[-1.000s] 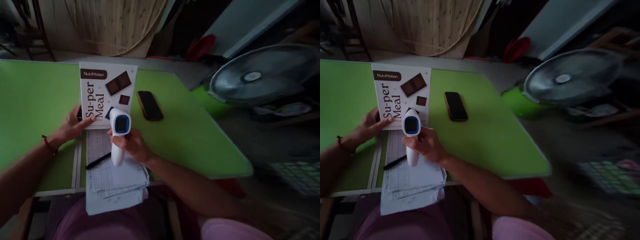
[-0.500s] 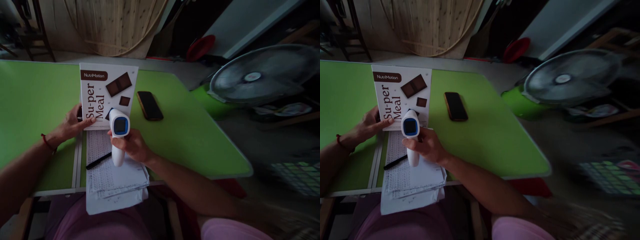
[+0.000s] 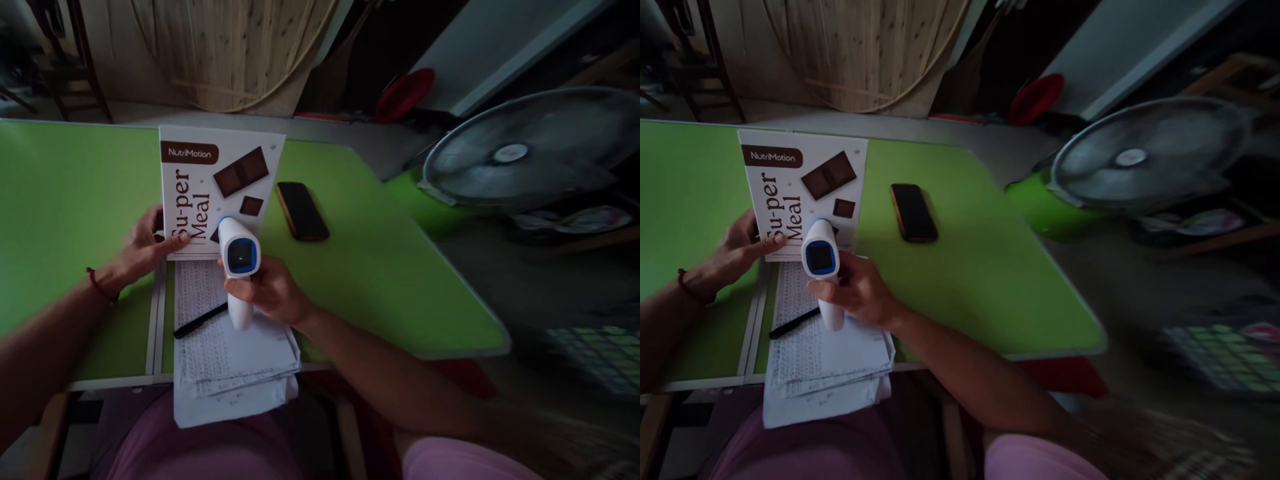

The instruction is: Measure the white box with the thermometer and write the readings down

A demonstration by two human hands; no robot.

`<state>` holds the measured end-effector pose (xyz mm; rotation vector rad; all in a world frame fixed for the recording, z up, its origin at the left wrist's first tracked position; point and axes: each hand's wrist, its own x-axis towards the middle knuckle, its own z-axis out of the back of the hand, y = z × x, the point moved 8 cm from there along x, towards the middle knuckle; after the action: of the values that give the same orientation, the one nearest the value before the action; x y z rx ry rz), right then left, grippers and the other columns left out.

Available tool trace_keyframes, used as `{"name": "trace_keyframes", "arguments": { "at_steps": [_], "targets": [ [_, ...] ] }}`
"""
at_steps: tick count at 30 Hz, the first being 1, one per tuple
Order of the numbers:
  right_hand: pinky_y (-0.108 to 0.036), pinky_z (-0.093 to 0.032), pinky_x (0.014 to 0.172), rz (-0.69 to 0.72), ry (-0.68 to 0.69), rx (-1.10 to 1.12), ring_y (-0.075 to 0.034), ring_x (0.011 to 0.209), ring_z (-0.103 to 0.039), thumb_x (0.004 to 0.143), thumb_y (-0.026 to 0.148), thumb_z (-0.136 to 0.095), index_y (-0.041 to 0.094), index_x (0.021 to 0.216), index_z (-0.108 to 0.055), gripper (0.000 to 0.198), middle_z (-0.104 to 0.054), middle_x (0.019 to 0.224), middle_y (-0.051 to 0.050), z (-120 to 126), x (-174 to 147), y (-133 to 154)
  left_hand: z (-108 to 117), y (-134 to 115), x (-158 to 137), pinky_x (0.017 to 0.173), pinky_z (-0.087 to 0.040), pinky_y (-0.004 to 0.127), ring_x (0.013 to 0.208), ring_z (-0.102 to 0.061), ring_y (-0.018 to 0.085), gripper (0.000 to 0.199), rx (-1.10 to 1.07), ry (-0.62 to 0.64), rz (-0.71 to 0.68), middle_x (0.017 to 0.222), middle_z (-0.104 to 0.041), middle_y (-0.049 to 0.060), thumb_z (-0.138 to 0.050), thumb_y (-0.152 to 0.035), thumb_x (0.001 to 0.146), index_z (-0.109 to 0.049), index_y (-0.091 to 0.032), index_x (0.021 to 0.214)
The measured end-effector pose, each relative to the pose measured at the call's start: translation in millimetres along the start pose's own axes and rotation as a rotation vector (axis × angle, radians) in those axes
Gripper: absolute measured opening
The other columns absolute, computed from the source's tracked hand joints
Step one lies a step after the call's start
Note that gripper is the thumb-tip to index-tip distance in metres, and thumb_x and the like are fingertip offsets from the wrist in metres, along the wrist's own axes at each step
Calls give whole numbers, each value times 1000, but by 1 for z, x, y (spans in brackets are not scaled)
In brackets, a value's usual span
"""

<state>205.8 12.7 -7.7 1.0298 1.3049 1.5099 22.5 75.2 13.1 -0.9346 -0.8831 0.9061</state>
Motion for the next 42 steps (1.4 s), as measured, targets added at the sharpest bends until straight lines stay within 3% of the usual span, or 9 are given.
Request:
{"name": "trace_keyframes", "arguments": {
  "at_steps": [4,12,19,25,29,33,36,39,42],
  "targets": [
    [-28,-42,57,76,43,-224,-12,62,-49,71,40,-71,22,75,-59,22,-58,68,2,26,5,16,9,-1,1,88,-61,54,118,-63,37,64,-16,-56,-37,129,-64,17,-82,-48,78,-50,-17,124],
    [-28,-37,60,15,164,-999,-15,67,-52,66,29,-72,20,75,-59,19,-62,75,-1,69,13,15,16,12,5,81,-64,49,119,-62,37,64,57,-91,-110,125,-63,15,-84,-43,78,-50,-20,127],
    [-29,-41,59,-43,83,-1134,-19,69,-61,73,31,-72,20,87,-68,18,-71,84,-6,97,12,5,14,12,7,84,-63,40,122,-61,33,59,180,-33,-152,128,-62,18,-76,-41,84,-46,-17,128],
    [-30,-42,59,-60,112,-1221,-22,71,-65,74,32,-75,20,87,-69,18,-72,84,-7,94,16,-7,9,9,6,75,-61,39,116,-61,31,51,209,-12,-176,127,-61,16,-68,-42,87,-45,-18,127],
    [-31,-44,63,-77,119,-1257,-23,76,-65,77,29,-75,20,91,-70,17,-71,86,-8,92,13,-9,22,-11,-1,72,-56,37,110,-57,27,50,294,-260,-278,123,-55,13,-67,-47,86,-44,-21,121],
    [-41,-51,77,54,38,-1244,-32,93,-65,71,36,-84,18,104,-71,41,-70,99,-13,93,9,3,29,-53,-25,53,-42,29,70,-49,14,33,328,-547,-515,93,-53,2,-68,-38,84,-45,-24,103],
    [-45,-52,85,264,2,-1070,-32,100,-64,74,43,-83,20,109,-72,43,-69,105,-13,77,2,22,7,-77,-39,44,-31,26,50,-37,10,15,351,-417,-649,67,-44,-5,-62,-25,86,-48,-24,92],
    [-37,-52,77,364,297,-820,-22,87,-66,85,37,-75,25,101,-76,20,-70,93,-6,34,-9,25,-29,-89,-49,42,-30,23,41,-37,8,12,534,-134,-744,55,-42,-9,-59,-15,91,-53,-23,97],
    [-33,-47,70,361,457,-852,-18,76,-62,86,27,-74,24,91,-76,6,-67,79,-3,4,-15,18,-45,-87,-52,45,-37,24,41,-45,8,5,650,7,-727,55,-50,-8,-56,-18,95,-57,-21,99]
  ]
}}
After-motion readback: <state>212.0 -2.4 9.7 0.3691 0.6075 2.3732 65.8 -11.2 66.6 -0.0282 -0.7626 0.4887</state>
